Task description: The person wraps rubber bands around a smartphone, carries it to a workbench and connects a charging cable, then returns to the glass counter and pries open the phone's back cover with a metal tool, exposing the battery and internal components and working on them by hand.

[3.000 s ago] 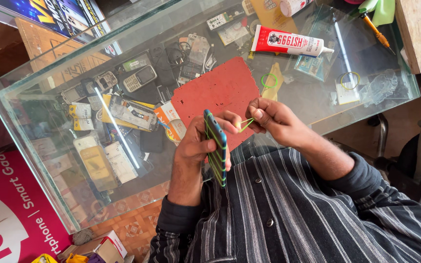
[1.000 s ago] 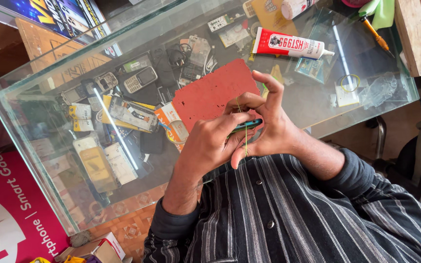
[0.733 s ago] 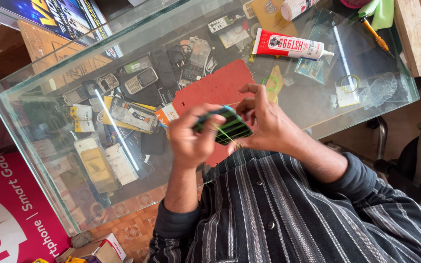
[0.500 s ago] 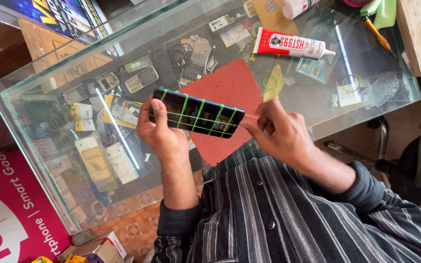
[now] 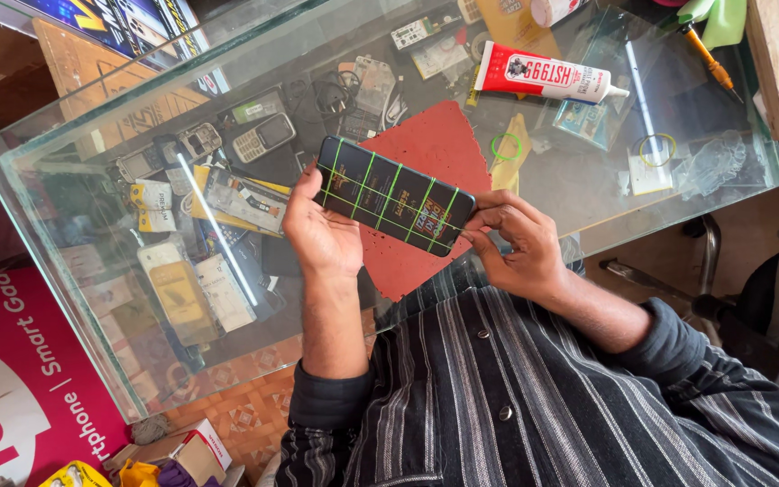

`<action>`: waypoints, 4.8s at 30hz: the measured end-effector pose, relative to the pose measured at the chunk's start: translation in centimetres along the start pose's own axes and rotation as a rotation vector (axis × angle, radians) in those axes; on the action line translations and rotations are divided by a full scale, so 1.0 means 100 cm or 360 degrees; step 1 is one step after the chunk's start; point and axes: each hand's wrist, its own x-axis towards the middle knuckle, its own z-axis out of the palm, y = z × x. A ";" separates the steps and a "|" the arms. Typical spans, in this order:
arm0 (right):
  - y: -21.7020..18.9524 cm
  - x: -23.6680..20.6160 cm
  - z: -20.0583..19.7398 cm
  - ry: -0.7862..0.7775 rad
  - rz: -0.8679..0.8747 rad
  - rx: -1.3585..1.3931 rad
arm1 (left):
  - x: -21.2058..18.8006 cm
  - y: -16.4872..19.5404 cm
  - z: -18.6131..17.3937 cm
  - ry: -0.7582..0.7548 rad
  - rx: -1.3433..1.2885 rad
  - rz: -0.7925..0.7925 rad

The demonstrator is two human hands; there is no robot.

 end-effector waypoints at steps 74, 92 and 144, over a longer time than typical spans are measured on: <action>0.012 0.010 -0.011 -0.0369 0.0346 0.0693 | -0.019 -0.009 0.027 -0.0146 0.0478 0.0581; 0.020 0.003 -0.016 -0.0322 0.0707 0.1171 | -0.021 -0.059 0.009 -0.0863 -0.0226 -0.0064; 0.093 0.134 -0.154 -0.0676 -0.0689 -0.1398 | -0.033 -0.076 -0.035 -0.0707 -0.0512 -0.0048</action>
